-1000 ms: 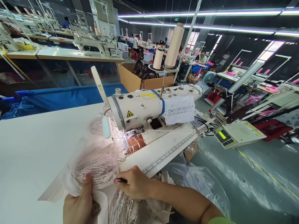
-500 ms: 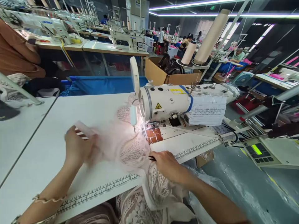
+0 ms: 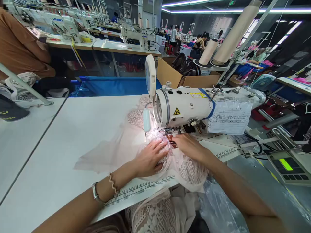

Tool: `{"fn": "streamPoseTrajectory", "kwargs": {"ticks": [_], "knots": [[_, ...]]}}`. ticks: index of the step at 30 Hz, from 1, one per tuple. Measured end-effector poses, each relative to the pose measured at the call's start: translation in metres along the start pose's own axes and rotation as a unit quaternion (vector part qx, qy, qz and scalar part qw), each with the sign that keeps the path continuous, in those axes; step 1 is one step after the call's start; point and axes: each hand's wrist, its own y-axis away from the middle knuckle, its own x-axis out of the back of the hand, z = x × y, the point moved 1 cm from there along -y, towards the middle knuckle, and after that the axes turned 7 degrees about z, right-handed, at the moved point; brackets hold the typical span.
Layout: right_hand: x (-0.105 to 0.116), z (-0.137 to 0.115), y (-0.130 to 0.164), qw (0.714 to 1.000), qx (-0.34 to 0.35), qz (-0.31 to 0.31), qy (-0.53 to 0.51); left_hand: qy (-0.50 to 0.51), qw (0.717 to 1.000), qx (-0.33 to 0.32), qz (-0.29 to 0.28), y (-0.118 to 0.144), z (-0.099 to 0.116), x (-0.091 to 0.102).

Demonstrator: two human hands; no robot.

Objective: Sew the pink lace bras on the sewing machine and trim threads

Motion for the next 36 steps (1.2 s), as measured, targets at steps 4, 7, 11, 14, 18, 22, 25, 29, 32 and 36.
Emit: {"fn": "streamPoseTrajectory", "kwargs": {"ticks": [4, 7, 11, 14, 18, 22, 25, 29, 32, 36], "knots": [[-0.047, 0.0, -0.016, 0.988, -0.098, 0.109, -0.045, -0.044, 0.998, -0.036, 0.023, -0.005, -0.006, -0.003], [-0.068, -0.003, -0.022, 0.974, -0.138, 0.157, -0.085, -0.025, 0.998, -0.011, 0.062, -0.004, -0.007, -0.012], [-0.072, -0.003, -0.02, 0.962, -0.114, 0.209, -0.132, -0.038, 0.987, 0.103, 0.119, 0.004, -0.01, -0.018], [-0.07, -0.005, -0.016, 0.957, -0.081, 0.239, -0.144, -0.117, 0.985, 0.069, 0.108, 0.007, -0.003, -0.018], [-0.073, -0.008, -0.012, 0.96, -0.078, 0.241, -0.116, -0.154, 0.984, 0.066, 0.064, 0.006, 0.007, -0.019], [-0.081, -0.008, -0.013, 0.975, -0.071, 0.2, -0.064, -0.146, 0.986, 0.058, 0.057, 0.003, 0.006, -0.021], [-0.086, -0.009, -0.014, 0.982, -0.04, 0.181, -0.015, -0.132, 0.987, 0.051, 0.073, 0.001, 0.002, -0.019], [-0.088, -0.011, -0.014, 0.98, 0.01, 0.193, 0.041, -0.106, 0.99, 0.06, 0.075, 0.0, -0.004, -0.013], [-0.087, -0.013, -0.012, 0.976, 0.04, 0.211, 0.047, -0.106, 0.99, 0.064, 0.072, -0.001, -0.006, -0.01], [-0.086, -0.013, -0.009, 0.971, 0.065, 0.227, 0.031, -0.11, 0.988, 0.061, 0.088, 0.001, -0.007, -0.01]]}}
